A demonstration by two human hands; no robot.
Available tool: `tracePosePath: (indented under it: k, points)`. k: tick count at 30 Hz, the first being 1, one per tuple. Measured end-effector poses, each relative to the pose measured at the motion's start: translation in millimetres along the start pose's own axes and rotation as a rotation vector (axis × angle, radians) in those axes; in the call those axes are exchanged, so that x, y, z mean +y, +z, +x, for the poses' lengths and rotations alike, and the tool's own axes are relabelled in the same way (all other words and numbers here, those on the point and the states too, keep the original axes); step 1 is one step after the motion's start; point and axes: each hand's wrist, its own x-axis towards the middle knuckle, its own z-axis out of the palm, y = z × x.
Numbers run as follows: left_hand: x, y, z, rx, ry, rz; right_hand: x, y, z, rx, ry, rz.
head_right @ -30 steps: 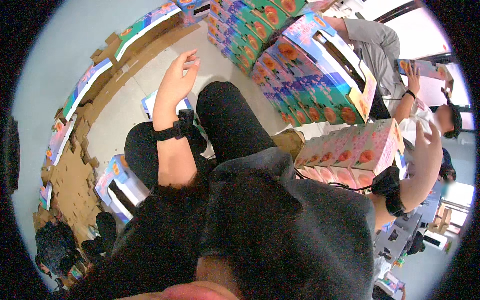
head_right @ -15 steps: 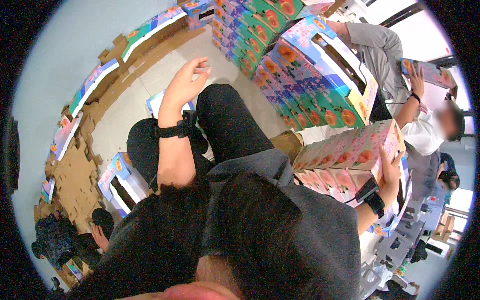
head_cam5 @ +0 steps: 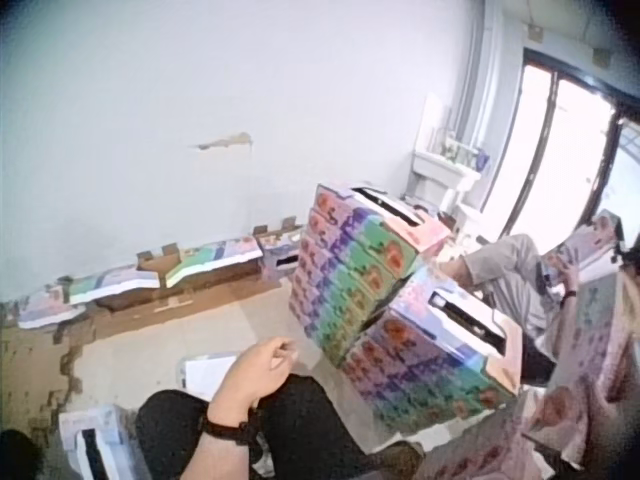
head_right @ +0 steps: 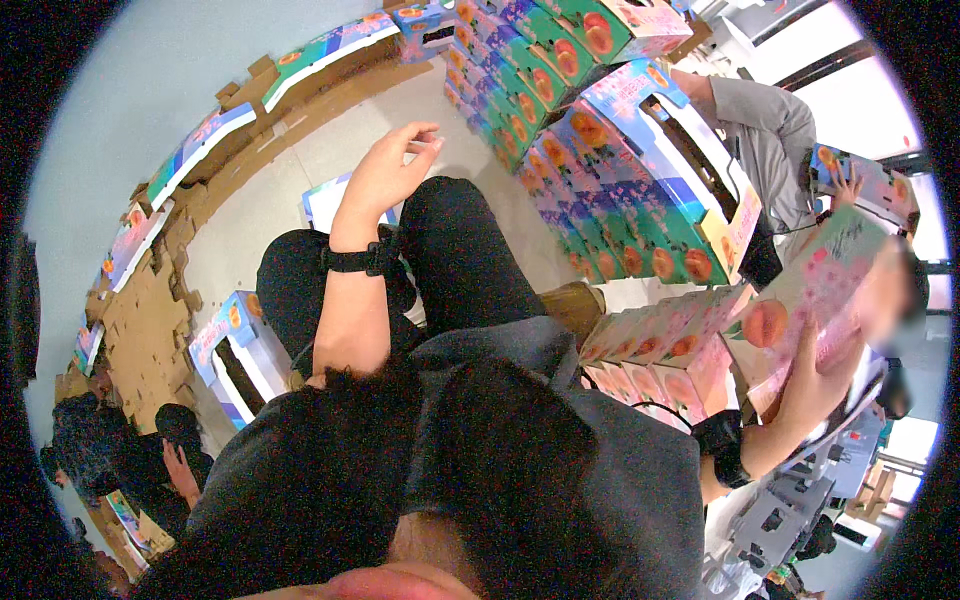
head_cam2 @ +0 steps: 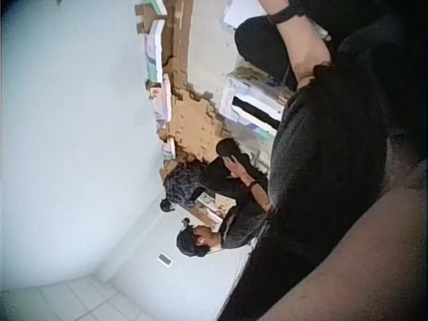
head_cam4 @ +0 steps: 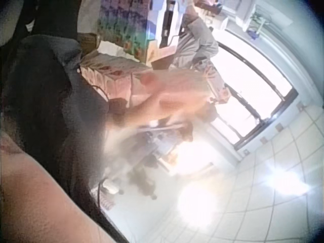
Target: The recorder and others in the scene are assembling and stacking cardboard boxes for peaches.
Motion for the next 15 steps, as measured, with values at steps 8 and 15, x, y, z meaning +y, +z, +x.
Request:
tracePosePath:
  k: [8,15]
  points:
    - [41,-14,0,0.118,0.2,-0.789,-108,67,-4,-0.103,-0.937,-0.216]
    - [55,-25,-24,-0.093,0.374,-0.49,-130,131,-29,-0.297,-1.385,-0.124]
